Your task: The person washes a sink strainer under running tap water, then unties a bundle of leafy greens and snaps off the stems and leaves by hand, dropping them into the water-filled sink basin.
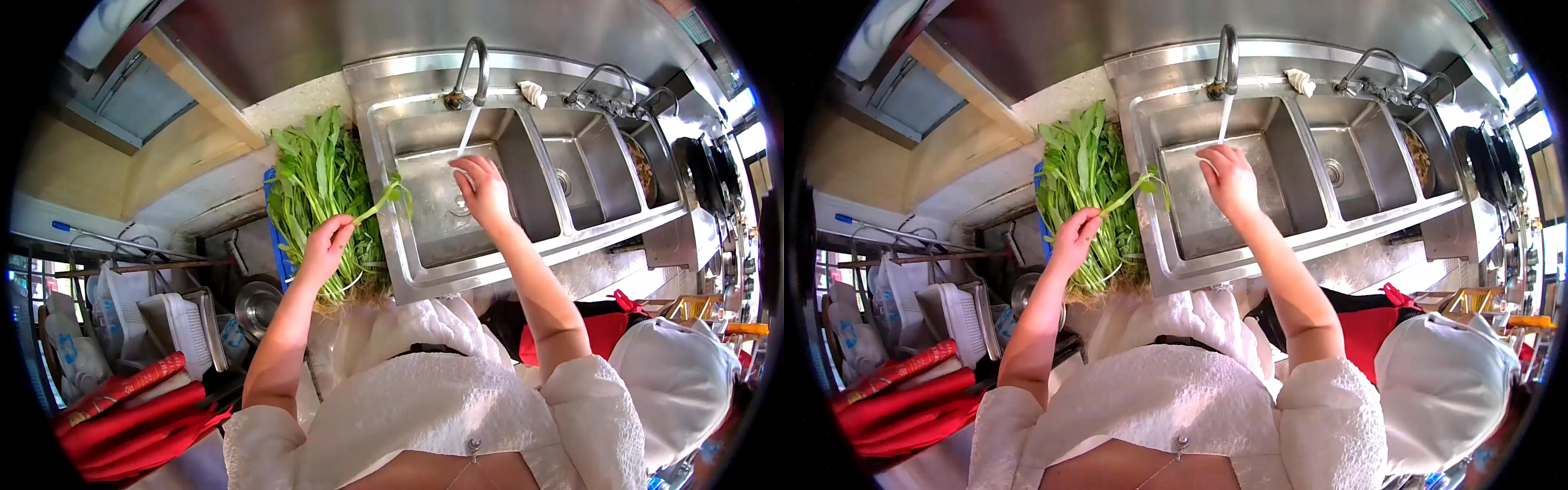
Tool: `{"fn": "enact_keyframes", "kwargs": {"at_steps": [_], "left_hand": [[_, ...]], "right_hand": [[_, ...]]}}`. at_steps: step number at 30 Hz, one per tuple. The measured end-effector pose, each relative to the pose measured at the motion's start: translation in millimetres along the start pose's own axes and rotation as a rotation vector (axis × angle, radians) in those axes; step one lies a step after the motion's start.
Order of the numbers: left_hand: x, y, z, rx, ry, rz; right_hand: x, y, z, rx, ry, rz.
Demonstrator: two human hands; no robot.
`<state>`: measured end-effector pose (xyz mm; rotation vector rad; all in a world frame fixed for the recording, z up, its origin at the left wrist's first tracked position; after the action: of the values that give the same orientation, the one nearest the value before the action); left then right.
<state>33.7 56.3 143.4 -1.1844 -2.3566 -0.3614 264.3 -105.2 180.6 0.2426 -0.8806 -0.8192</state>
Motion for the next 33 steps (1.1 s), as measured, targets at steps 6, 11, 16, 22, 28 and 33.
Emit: {"fn": "enact_keyframes", "kwargs": {"at_steps": [6,11,16,22,28,33], "left_hand": [[-1.6,5.0,-23.1,-0.185,0.132,0.015],[1.1,13.2,-24.4,-0.173,0.065,0.084],[11.4,25.4,-24.4,-0.109,0.099,0.064],[17.6,40.4,-29.1,-0.210,0.354,-0.099],[4.2,43.9,-37.8,-0.314,0.665,-0.101],[-24.3,36.9,-50.9,-0.424,0.767,-0.052]], "right_hand": [[-44.2,2.9,-38.1,0.130,0.179,0.344],[-50.8,-1.2,-49.9,-0.133,0.419,0.593],[-54.7,-3.2,-52.9,-0.322,0.636,0.791],[-57.2,-7.3,-62.0,-0.478,0.741,0.842],[-53.1,-14.4,-73.1,-0.441,0.503,0.756],[-51.8,-22.2,-83.9,-0.482,0.258,0.328]]}}
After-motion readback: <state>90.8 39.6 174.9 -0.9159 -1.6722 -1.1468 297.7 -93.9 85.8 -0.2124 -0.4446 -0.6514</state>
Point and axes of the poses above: each hand's wrist, its own y-axis towards the middle knuckle, its own x-axis out of the back of the hand, z = x × y, the point moved 3 cm from there along y, towards the middle knuckle, and after that the axes turned 9 degrees about y, right-handed, at the moved point
